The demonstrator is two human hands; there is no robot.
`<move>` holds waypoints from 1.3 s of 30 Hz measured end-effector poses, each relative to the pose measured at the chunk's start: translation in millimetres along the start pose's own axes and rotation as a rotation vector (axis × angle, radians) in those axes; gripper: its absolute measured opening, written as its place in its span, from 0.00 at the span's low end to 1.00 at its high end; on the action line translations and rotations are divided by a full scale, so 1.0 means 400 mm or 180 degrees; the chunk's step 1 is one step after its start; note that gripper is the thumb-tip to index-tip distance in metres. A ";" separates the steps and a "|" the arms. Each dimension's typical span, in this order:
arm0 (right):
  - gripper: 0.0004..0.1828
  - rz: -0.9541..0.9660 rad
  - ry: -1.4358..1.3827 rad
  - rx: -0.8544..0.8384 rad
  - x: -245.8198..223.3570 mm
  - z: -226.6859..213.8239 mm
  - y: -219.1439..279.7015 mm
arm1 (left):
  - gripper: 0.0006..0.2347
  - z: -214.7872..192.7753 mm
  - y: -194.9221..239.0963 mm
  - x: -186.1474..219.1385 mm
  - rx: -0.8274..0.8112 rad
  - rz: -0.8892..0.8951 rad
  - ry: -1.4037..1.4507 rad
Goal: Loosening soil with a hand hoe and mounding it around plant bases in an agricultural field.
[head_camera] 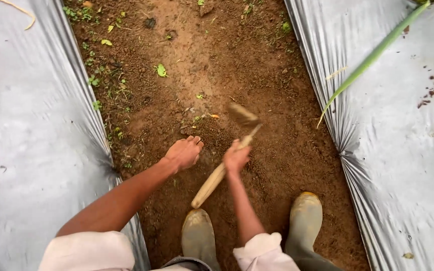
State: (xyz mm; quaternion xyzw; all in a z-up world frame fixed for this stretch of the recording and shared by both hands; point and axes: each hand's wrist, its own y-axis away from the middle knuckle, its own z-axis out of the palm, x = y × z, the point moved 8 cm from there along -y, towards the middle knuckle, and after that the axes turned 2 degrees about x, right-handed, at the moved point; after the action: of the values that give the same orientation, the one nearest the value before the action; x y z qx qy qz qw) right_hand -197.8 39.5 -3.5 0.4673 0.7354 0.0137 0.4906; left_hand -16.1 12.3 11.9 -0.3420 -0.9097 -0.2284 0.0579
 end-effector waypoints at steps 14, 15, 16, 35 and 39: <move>0.16 -0.0432 0.0335 -0.0834 -0.073 -0.072 -0.148 | 0.11 0.049 0.161 0.052 -0.0461 -0.0811 0.0271; 0.16 -0.0555 0.0385 -0.0842 -0.082 -0.069 -0.187 | 0.11 0.039 0.153 0.055 -0.0396 -0.0857 0.0209; 0.16 -0.0579 0.0400 -0.0867 -0.067 -0.062 -0.223 | 0.11 0.004 0.127 0.062 -0.0382 -0.0889 0.0223; 0.14 0.0007 0.0328 -0.1334 0.015 -0.085 -0.234 | 0.09 0.027 -0.210 -0.031 0.1518 -0.2089 0.0793; 0.14 -0.0101 0.0341 -0.1134 -0.038 -0.088 -0.191 | 0.17 -0.203 -0.059 -0.113 0.3107 -0.2796 0.2433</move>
State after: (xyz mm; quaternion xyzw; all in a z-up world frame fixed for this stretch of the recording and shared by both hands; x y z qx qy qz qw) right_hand -273.7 1.4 -11.1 0.3600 0.7537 0.1610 0.5258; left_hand -1.3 -67.2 63.3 0.2189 -0.8767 0.0953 0.4175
